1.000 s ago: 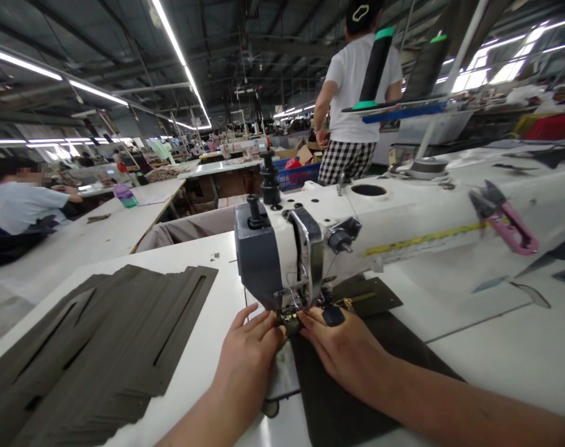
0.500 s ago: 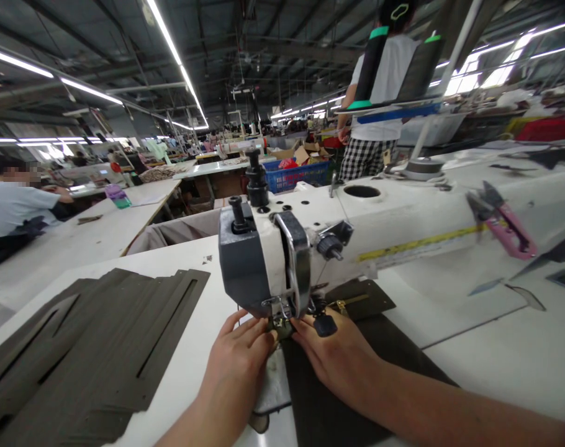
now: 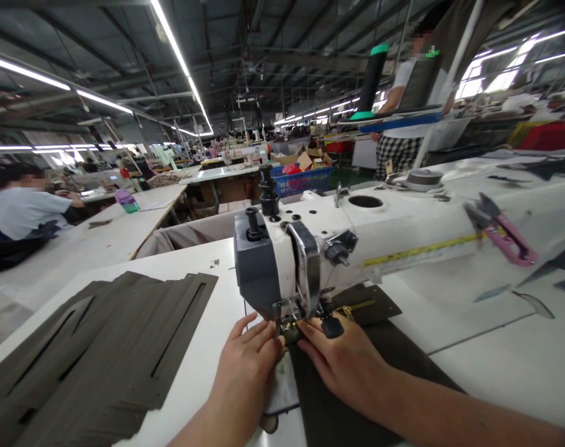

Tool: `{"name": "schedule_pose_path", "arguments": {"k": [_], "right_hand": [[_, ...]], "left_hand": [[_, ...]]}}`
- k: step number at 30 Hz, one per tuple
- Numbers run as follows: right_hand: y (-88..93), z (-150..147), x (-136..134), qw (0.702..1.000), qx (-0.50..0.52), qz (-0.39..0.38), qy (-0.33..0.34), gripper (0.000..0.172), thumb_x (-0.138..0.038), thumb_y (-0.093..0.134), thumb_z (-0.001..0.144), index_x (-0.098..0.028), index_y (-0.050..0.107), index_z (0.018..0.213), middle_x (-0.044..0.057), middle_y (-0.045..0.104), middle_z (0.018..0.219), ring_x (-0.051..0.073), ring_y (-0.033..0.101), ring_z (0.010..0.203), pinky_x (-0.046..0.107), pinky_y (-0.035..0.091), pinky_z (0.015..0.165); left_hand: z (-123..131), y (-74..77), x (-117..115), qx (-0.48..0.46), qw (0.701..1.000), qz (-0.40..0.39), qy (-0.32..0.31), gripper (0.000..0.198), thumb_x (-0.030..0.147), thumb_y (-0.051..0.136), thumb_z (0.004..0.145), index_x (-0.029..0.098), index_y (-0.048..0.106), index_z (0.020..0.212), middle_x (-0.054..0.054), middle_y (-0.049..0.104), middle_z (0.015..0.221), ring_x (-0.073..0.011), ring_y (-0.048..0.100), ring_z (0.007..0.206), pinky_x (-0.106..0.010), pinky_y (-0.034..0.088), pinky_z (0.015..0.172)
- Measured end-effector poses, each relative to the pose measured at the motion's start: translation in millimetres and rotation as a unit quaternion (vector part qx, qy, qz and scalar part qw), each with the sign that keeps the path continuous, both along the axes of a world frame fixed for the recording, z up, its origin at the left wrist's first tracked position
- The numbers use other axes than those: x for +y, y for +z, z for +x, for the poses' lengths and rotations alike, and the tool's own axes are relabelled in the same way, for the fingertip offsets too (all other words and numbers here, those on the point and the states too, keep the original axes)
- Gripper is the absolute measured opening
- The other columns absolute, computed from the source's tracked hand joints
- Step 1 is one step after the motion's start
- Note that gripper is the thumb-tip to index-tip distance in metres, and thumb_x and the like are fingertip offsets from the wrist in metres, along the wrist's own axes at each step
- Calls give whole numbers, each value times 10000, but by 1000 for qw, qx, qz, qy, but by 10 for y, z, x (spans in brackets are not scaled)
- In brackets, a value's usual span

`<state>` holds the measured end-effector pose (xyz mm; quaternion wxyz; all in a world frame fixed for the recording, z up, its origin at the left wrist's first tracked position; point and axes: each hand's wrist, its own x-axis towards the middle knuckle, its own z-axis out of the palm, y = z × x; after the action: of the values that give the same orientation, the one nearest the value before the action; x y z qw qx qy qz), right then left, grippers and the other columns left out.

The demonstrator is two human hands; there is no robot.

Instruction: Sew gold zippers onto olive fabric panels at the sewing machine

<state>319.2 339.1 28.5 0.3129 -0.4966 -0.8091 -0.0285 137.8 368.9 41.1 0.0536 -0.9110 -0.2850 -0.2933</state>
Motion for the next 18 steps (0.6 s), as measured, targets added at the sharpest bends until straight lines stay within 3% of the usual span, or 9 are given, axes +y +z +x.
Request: {"name": "schedule_pose_path", "arguments": {"k": [2, 6, 9, 12, 16, 18], "right_hand": [[7, 4, -5, 999, -25, -13, -25, 259, -253, 514, 821, -132, 617, 1025, 128, 631, 1053, 269, 553, 1014, 478, 369, 953], [6, 82, -103, 993, -79, -58, -73, 596, -509, 544, 778, -52, 549, 1161, 210, 505, 1243, 343, 387, 1210, 555, 257, 1014], [-35, 169, -314, 987, -118, -65, -89, 725, -572, 461, 805, -11, 451, 1263, 218, 362, 1357, 345, 238, 1294, 556, 252, 1019], [-92, 211, -616, 984, -134, -53, -109, 771, -591, 378, 837, 2, 350, 1329, 212, 271, 1403, 333, 196, 1310, 547, 258, 1021], [-133, 160, -999, 983, -135, -21, -122, 753, -556, 385, 846, -14, 291, 1360, 202, 257, 1413, 329, 210, 1307, 538, 286, 1005], [-140, 89, -1141, 984, -135, 13, -116, 747, -519, 406, 845, -18, 247, 1376, 202, 274, 1407, 334, 242, 1295, 529, 310, 987]], "left_hand": [[-14, 14, 2, -13, 1000, -9, 6, 199, 127, 429, 860, 189, 614, 819, -59, 684, 936, -186, 639, 883, -408, 447, 898], [-32, 18, -102, 22, 997, -11, 77, 226, 175, 420, 856, 154, 586, 1008, -104, 649, 1027, -225, 606, 961, -445, 438, 901], [-6, -49, -339, 88, 989, 14, 122, 383, 290, 453, 852, 112, 501, 1188, -182, 534, 1216, -312, 493, 1131, -512, 415, 904], [34, -100, -653, 104, 989, 13, 102, 467, 326, 453, 861, 106, 430, 1273, -209, 429, 1313, -353, 387, 1219, -537, 414, 896], [86, -9, -982, -4, 992, -117, 54, 392, 224, 413, 877, 163, 439, 1263, -150, 504, 1264, -302, 430, 1201, -497, 435, 909], [132, 56, -1080, -122, 960, -252, 31, 372, 178, 408, 874, 191, 438, 1245, -127, 569, 1189, -244, 554, 1075, -407, 492, 862]]}}
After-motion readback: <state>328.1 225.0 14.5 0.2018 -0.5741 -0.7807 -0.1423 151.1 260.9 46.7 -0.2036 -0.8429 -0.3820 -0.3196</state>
